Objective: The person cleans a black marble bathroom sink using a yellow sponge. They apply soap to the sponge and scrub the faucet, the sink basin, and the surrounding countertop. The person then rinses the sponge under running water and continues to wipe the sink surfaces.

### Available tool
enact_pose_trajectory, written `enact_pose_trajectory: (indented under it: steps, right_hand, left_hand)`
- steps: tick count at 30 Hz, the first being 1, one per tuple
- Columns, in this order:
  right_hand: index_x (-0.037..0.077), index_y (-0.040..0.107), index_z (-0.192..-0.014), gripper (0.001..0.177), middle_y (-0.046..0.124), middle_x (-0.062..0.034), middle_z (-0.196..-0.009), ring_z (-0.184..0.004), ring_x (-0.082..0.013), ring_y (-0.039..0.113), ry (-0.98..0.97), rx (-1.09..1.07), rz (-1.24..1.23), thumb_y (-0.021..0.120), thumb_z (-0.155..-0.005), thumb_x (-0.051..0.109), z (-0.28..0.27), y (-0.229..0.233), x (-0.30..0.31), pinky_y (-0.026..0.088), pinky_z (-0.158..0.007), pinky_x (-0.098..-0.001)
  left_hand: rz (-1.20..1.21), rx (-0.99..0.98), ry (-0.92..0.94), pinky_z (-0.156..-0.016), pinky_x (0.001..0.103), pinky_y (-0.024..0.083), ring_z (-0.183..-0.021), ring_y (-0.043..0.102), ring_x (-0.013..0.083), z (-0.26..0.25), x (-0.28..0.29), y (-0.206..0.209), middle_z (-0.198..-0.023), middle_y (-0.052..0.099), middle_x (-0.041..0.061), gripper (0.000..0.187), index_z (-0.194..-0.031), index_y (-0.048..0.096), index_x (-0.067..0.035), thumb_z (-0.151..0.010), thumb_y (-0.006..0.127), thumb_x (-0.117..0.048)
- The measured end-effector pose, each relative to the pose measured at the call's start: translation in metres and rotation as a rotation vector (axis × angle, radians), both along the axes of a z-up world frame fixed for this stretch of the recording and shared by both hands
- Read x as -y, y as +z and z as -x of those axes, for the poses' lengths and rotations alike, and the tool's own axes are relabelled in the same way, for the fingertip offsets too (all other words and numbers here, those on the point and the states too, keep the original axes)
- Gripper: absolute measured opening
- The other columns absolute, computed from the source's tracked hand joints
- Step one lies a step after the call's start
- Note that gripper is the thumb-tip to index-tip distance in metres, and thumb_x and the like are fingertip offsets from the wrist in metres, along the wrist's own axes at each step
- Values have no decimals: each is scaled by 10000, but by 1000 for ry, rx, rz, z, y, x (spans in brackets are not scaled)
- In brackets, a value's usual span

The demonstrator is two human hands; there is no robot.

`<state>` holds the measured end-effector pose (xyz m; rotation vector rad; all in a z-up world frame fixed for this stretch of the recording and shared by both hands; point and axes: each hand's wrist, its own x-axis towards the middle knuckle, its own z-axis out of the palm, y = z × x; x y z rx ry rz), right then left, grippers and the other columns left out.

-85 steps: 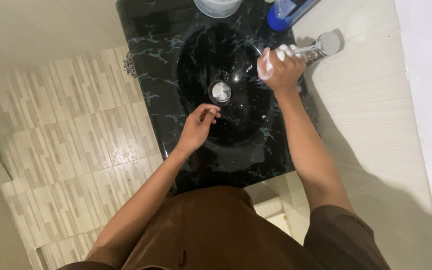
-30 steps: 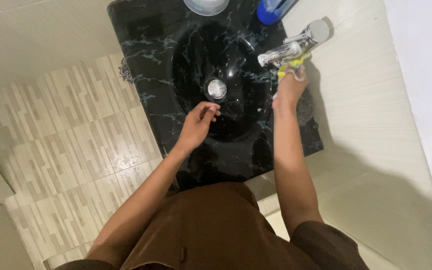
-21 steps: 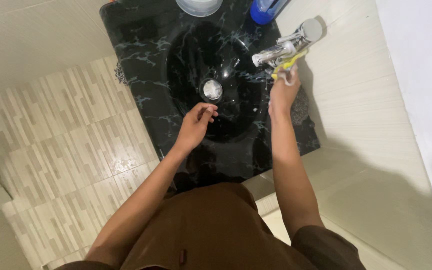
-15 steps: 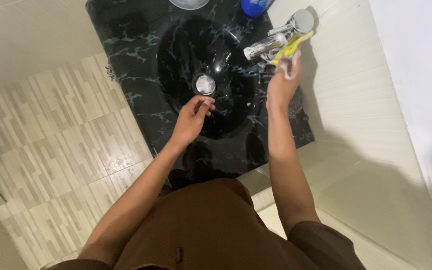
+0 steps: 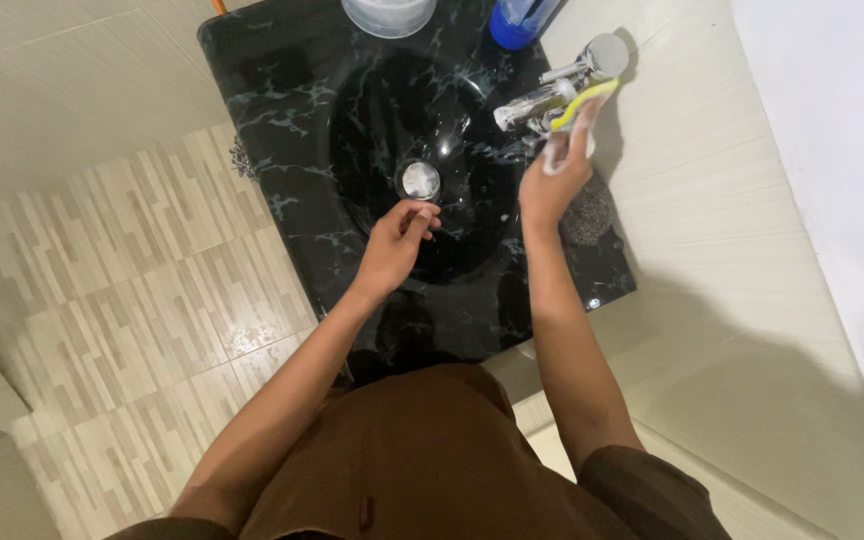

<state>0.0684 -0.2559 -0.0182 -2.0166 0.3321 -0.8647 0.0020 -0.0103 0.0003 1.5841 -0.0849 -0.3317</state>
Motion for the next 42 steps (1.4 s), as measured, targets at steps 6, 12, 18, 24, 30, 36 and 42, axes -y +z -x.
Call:
enact_pose_trajectory:
  steps: [6, 12, 18, 24, 30, 36, 42]
  right_hand:
    - [115, 465, -1577, 546, 707, -140, -1072, -941, -188, 670, -9, -66, -122, 541, -1068, -67, -6, 0, 6, 550, -856, -299]
    - [140, 346, -1623, 726, 676, -158, -1255, -938, -157, 621, 30, 116, 50, 461, -956, -123, 6, 23, -15, 533, -877, -277]
    - [155, 461, -1596, 667, 608, -192, -1421, -1087, -233, 673, 60, 101, 94, 522, -1000, -138, 5, -6, -6, 562, -964, -295]
    - [170, 486, -1579, 787, 439, -177, -1348, -1224, -371, 566, 69, 34, 458, 615, -865, -136, 3, 10, -15, 513, -1038, -452]
    - [50, 413, -1556, 691, 433, -258, -1330, -1160, -376, 616, 96, -123, 359, 596, -908, -106, -13, 24, -18, 533, -979, -498]
    - [-16, 568, -1284, 266, 563, -202, -1250, -1033, -280, 709, 28, -120, -240, 541, -1052, 110, 3, 32, -9, 662, -814, -425]
    - [-41, 527, -1331, 281, 566, -227, -1340, -1230, -281, 662, 4, 335, -290, 459, -1155, 167, 3, 30, 20, 569, -1094, -455]
  left_hand:
    - [-4, -12, 13, -822, 297, 532, -861, 638, 115, 2, 0, -1, -991, 731, 40, 273, -1184, 676, -36, -1059, 540, -237]
    - [58, 45, 14, -830, 281, 540, -859, 634, 109, 2, 6, 1, -972, 728, 47, 254, -1163, 682, -13, -1064, 544, -203]
    - [56, 10, 50, -822, 281, 540, -852, 635, 111, -2, 2, -5, -971, 731, 45, 243, -1159, 680, -18, -1061, 543, -193]
    - [6, 11, 29, -828, 289, 549, -860, 659, 117, 6, 5, -2, -981, 742, 44, 246, -1168, 678, -26, -1049, 537, -189]
    - [8, 13, 44, -850, 292, 548, -874, 664, 118, 8, -3, 3, -984, 746, 48, 250, -1164, 682, -28, -1052, 529, -191]
    - [40, -2, 83, -837, 285, 537, -868, 638, 112, 10, -10, -2, -986, 731, 48, 244, -1159, 686, -30, -1057, 534, -191]
    - [16, -6, 98, -817, 280, 541, -848, 642, 105, 9, -13, -10, -962, 735, 42, 237, -1158, 686, -37, -1048, 554, -201]
